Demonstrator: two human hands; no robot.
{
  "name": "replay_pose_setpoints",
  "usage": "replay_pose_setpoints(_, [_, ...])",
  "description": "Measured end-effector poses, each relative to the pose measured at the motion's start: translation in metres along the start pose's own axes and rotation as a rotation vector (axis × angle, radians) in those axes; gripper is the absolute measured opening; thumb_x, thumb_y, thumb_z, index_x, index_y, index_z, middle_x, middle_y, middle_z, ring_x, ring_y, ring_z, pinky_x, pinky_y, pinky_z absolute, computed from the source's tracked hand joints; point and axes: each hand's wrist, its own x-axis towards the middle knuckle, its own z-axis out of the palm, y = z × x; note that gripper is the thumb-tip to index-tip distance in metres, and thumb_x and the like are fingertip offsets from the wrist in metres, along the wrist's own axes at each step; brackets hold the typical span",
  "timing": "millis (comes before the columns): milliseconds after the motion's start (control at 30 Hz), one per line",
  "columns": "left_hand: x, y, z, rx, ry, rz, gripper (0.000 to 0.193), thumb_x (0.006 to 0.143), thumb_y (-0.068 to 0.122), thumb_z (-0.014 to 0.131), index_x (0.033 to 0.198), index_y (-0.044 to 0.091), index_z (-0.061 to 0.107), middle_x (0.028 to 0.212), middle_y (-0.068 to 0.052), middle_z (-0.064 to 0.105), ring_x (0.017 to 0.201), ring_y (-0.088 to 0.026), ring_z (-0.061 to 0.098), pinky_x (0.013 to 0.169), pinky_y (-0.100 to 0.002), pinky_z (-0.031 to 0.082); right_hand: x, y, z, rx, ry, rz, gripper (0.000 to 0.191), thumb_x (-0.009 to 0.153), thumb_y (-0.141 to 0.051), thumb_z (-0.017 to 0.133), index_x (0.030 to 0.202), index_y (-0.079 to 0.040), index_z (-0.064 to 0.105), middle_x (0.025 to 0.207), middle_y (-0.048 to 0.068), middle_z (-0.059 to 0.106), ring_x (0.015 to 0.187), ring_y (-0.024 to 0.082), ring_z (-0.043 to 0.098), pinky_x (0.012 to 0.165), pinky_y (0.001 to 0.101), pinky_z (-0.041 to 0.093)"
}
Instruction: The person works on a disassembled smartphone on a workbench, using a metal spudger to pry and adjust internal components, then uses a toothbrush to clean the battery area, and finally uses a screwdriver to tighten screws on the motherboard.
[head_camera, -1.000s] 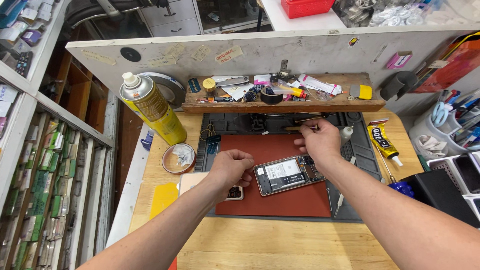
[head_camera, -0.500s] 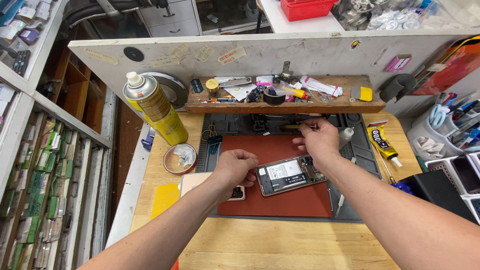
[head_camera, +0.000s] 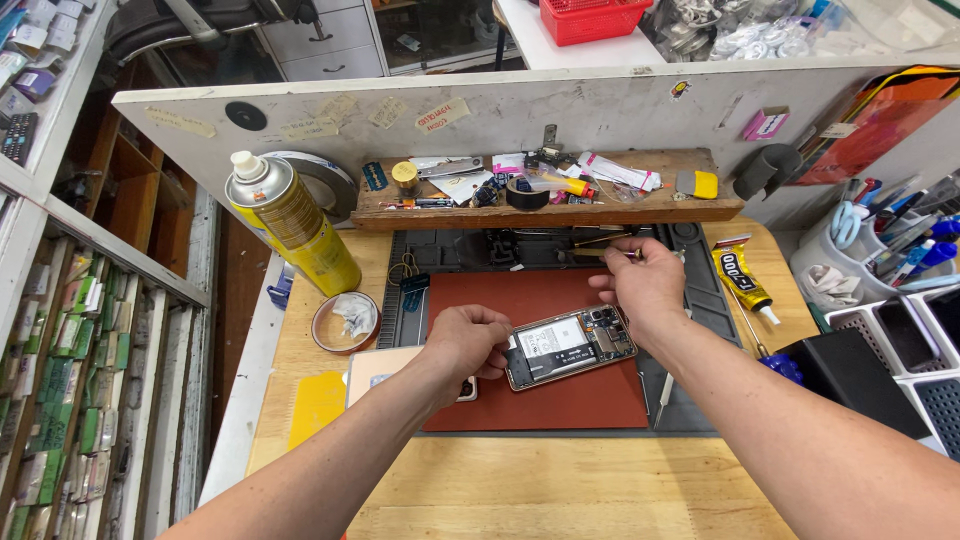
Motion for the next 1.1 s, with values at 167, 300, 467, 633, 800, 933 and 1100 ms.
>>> replay_pose_setpoints(167, [0.015,0.0,0.007,-0.017,0.032,0.066,0.023,0.094,0.009,0.065,0.115,0.002,0.067,0.09,-0.006,0.071,0.068,-0.013,0.066,0.062,-0.029,0.06,-0.016,-0.002,-0.004,0.048,-0.07,0.014,0.016,0.098,-0.01,0.063,0.112,-0.004,0.064,0.099,0.008,0.072,0.071,0.016,0.072,0.054,0.0271,0.054])
replay_pose_setpoints(300, [0.033,0.005,0.01,0.068,0.109,0.138,0.044,0.088,0.002,0.068,0.131,0.003,0.06,0.096,-0.006,0.072,0.072,-0.015,0.071,0.064,-0.03,0.064,-0.037,-0.001,0.001,0.048,-0.149,0.024,0.016,0.097,-0.011,0.064,0.112,-0.006,0.065,0.097,0.007,0.071,0.071,0.016,0.071,0.054,0.027,0.052])
replay_pose_setpoints(467, [0.045,0.004,0.009,0.464,0.233,0.326,0.042,0.082,0.013,0.079,0.121,0.004,0.067,0.098,-0.012,0.076,0.086,-0.02,0.074,0.077,-0.034,0.06,-0.063,0.004,0.011,-0.075,-0.257,0.078,0.017,0.096,-0.013,0.065,0.112,-0.006,0.067,0.091,0.007,0.071,0.072,0.014,0.072,0.054,0.0261,0.053])
replay_pose_setpoints(633, [0.049,-0.001,0.007,0.587,0.264,0.396,0.015,0.085,0.014,0.075,0.095,0.005,0.079,0.093,-0.015,0.078,0.088,-0.026,0.076,0.082,-0.039,0.06,-0.066,0.009,0.013,-0.058,-0.272,0.093,0.016,0.096,-0.014,0.065,0.11,-0.006,0.067,0.09,0.006,0.071,0.071,0.014,0.072,0.053,0.0258,0.052])
replay_pose_setpoints(800, [0.055,-0.002,0.007,0.628,0.239,0.376,0.013,0.084,0.014,0.076,0.094,0.007,0.081,0.092,-0.015,0.078,0.087,-0.026,0.075,0.081,-0.04,0.059,-0.041,0.006,0.0,-0.029,-0.141,0.045,0.013,0.097,-0.014,0.065,0.107,-0.005,0.066,0.095,0.006,0.074,0.069,0.014,0.069,0.053,0.0256,0.052])
replay_pose_setpoints(933, [0.057,-0.002,0.002,0.585,0.227,0.394,0.017,0.081,0.015,0.08,0.096,0.007,0.079,0.092,-0.014,0.078,0.084,-0.025,0.077,0.081,-0.038,0.061,-0.03,0.008,-0.005,-0.063,-0.096,0.043,0.012,0.097,-0.013,0.064,0.106,-0.005,0.065,0.097,0.008,0.074,0.068,0.015,0.069,0.052,0.0268,0.051])
replay_pose_setpoints(1100, [0.05,0.001,-0.001,0.548,0.245,0.368,0.015,0.086,0.018,0.075,0.094,0.007,0.081,0.093,-0.014,0.079,0.085,-0.025,0.077,0.082,-0.038,0.06,-0.035,0.012,-0.002,-0.067,-0.126,0.075,0.012,0.097,-0.014,0.064,0.106,-0.006,0.067,0.098,0.007,0.075,0.068,0.014,0.07,0.052,0.0255,0.051])
